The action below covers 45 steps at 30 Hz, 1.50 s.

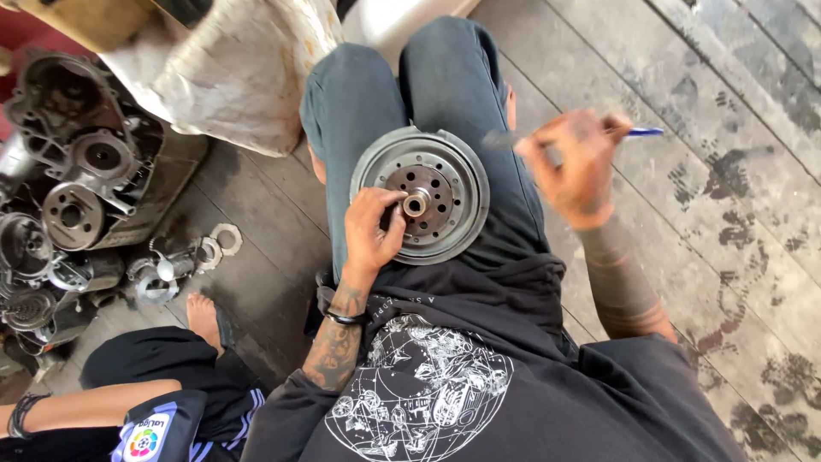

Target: The person sits on the floor and cleans a circular metal mechanical part resting on their lap using a small brush. They scrub the surface and holes of the part, occasionally flipping it over to clean different sides.

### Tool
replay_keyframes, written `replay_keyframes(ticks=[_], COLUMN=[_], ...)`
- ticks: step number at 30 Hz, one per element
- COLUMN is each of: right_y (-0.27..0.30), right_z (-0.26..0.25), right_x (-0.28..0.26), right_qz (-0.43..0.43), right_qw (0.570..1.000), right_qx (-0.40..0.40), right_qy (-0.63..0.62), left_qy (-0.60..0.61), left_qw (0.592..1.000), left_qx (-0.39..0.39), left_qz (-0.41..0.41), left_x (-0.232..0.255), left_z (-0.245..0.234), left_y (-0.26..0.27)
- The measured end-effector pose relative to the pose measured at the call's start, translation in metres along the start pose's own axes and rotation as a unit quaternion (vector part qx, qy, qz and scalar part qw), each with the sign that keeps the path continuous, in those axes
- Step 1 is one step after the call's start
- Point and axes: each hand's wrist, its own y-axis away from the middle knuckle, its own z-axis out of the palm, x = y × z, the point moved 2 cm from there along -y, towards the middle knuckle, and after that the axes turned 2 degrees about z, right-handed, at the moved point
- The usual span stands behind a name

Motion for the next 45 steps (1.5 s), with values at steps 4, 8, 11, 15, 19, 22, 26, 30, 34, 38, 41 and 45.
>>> replay_keyframes(ticks=[4, 8, 11, 15, 19, 22, 26, 30, 34, 38, 41, 45], right_y=[0.009, -0.003, -0.007, 0.003, 0.001, 0.000, 0.016, 0.004, 0.008, 0.012, 0.007, 0.007], right_z=[0.020, 0.019, 0.013, 0.011, 0.006, 0.000, 0.014, -0.001, 0.007, 0.018, 0.014, 0.018], right_x=[-0.055, -0.027, -0.035, -0.063, -0.016, -0.032, -0.050, -0.006, -0.047, -0.035, -0.043, -0.071], right_qz=[-0.104, -0.070, -0.086, -0.159, -0.031, -0.064, -0.079, -0.020, -0.052, -0.044, -0.028, -0.073], right_qw=[0.990, 0.997, 0.995, 0.980, 0.999, 0.998, 0.992, 0.999, 0.996, 0.997, 0.999, 0.995], right_qx=[-0.045, -0.011, -0.014, -0.098, -0.018, 0.013, -0.043, -0.033, -0.039, -0.023, -0.006, -0.034], right_qy=[-0.080, -0.010, -0.048, -0.075, 0.007, -0.009, -0.084, -0.037, -0.065, -0.056, -0.025, -0.052], left_qy=[0.004, -0.003, -0.080, -0.114, -0.182, -0.190, -0.070, -0.080, -0.107, -0.121, -0.127, -0.131], left_qw=[1.000, 1.000, 0.997, 0.993, 0.971, 0.960, 0.981, 0.976, 0.971, 0.972, 0.971, 0.974], left_qx=[-0.008, -0.019, 0.001, -0.021, -0.139, -0.168, -0.173, -0.196, -0.204, -0.179, -0.170, -0.154], left_qz=[-0.003, -0.020, -0.021, -0.034, -0.063, -0.118, -0.062, -0.045, -0.062, -0.086, -0.106, -0.100], left_x=[0.005, 0.006, -0.002, 0.013, -0.002, -0.017, -0.020, -0.011, -0.020, -0.015, -0.013, -0.017], left_z=[0.000, -0.001, 0.004, -0.004, -0.011, -0.022, -0.023, -0.018, -0.012, -0.005, -0.003, 0.001], left_y=[-0.004, 0.001, 0.012, 0.001, 0.008, -0.005, -0.027, -0.034, -0.019, -0.022, -0.015, -0.013])
